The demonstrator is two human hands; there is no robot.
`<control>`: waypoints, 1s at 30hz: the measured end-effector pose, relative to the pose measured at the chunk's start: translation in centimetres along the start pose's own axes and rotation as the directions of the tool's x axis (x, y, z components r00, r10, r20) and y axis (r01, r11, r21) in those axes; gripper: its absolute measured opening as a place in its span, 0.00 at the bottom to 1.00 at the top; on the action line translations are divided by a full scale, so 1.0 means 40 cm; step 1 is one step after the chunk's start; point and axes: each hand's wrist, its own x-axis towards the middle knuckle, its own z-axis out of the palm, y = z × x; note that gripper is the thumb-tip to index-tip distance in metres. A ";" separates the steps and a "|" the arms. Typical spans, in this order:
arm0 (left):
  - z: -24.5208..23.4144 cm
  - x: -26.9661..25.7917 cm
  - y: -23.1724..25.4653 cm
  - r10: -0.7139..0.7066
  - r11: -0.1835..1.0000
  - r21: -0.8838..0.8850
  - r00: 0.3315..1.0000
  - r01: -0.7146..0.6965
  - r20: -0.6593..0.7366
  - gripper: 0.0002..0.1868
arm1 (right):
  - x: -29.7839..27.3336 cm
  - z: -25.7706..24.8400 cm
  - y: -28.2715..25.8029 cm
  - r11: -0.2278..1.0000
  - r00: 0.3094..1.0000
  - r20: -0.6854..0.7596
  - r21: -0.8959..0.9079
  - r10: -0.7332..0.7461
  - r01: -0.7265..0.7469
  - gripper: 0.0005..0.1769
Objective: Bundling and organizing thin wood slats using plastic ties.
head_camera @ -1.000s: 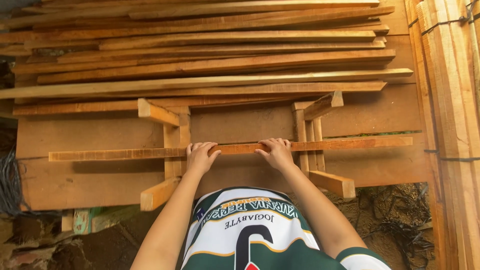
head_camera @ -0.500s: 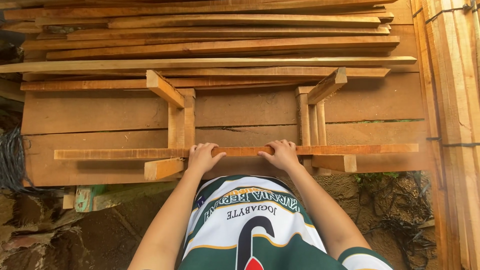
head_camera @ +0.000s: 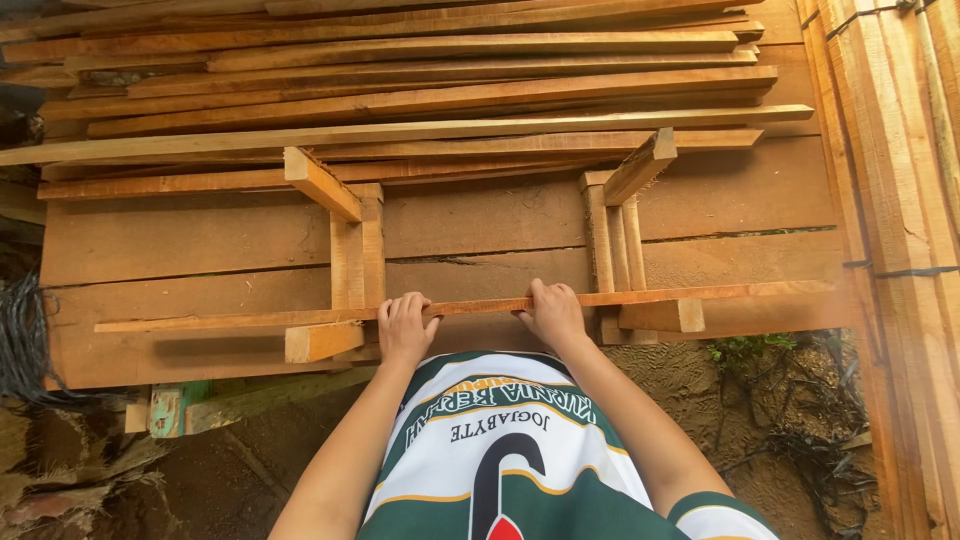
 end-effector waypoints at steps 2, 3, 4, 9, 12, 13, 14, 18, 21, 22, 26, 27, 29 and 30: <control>-0.070 0.009 0.019 -0.007 0.996 -0.089 1.000 0.009 0.028 0.24 | -0.012 -0.022 -0.018 0.998 0.998 -0.067 0.057 -0.012 0.015 0.28; -0.102 0.004 0.036 -0.013 0.983 -0.182 0.998 0.025 0.067 0.29 | -0.029 -0.033 -0.023 0.993 0.992 -0.122 0.111 -0.019 0.032 0.30; -0.106 0.016 0.035 -0.012 0.983 -0.182 0.998 0.024 0.068 0.29 | -0.033 -0.032 -0.021 0.993 0.992 -0.121 0.111 -0.017 0.031 0.30; -0.111 0.033 0.019 0.002 0.993 -0.116 0.994 0.011 0.110 0.25 | -0.029 0.026 -0.054 0.998 0.960 -0.279 0.060 0.016 0.001 0.27; -0.083 -0.003 0.030 0.006 0.999 0.042 0.996 -0.010 0.087 0.24 | -0.032 0.042 -0.058 0.997 0.972 -0.229 0.072 0.046 -0.030 0.27; -0.081 0.001 0.030 0.010 0.999 0.041 0.996 -0.014 0.094 0.24 | -0.028 0.021 -0.055 0.997 0.973 -0.224 0.073 0.052 -0.037 0.27; -0.079 0.005 0.030 -0.009 1.000 0.029 0.995 0.006 0.100 0.26 | -0.025 0.000 -0.052 0.991 0.982 -0.183 0.129 0.055 -0.031 0.26; -0.076 0.028 0.018 -0.035 0.999 -0.004 0.983 0.036 0.179 0.26 | -0.011 -0.038 -0.037 0.971 0.997 -0.026 0.232 0.066 -0.058 0.24; -0.114 0.039 0.023 -0.055 0.998 -0.026 0.966 0.063 0.251 0.25 | 0.000 -0.065 -0.040 0.962 0.989 0.122 0.249 0.081 -0.109 0.25; -0.115 0.045 0.027 -0.052 0.998 -0.027 0.967 0.060 0.248 0.25 | 0.002 -0.068 -0.034 0.963 0.990 0.118 0.247 0.083 -0.110 0.25; -0.134 0.065 0.028 -0.080 0.995 -0.022 0.941 0.093 0.330 0.25 | 0.023 -0.074 -0.032 0.960 0.957 0.271 0.224 0.105 -0.169 0.27; -0.142 0.064 0.027 -0.086 0.995 -0.018 0.927 0.099 0.365 0.25 | 0.024 -0.073 -0.037 0.959 0.939 0.323 0.212 0.115 -0.190 0.28; -0.124 0.067 0.018 -0.082 0.994 -0.029 0.906 0.104 0.415 0.25 | 0.026 -0.074 -0.032 0.962 0.930 0.349 0.197 0.112 -0.189 0.28; -0.118 0.075 0.013 -0.074 0.994 -0.042 0.885 0.105 0.460 0.25 | 0.032 -0.078 -0.029 0.965 0.922 0.370 0.182 0.112 -0.190 0.29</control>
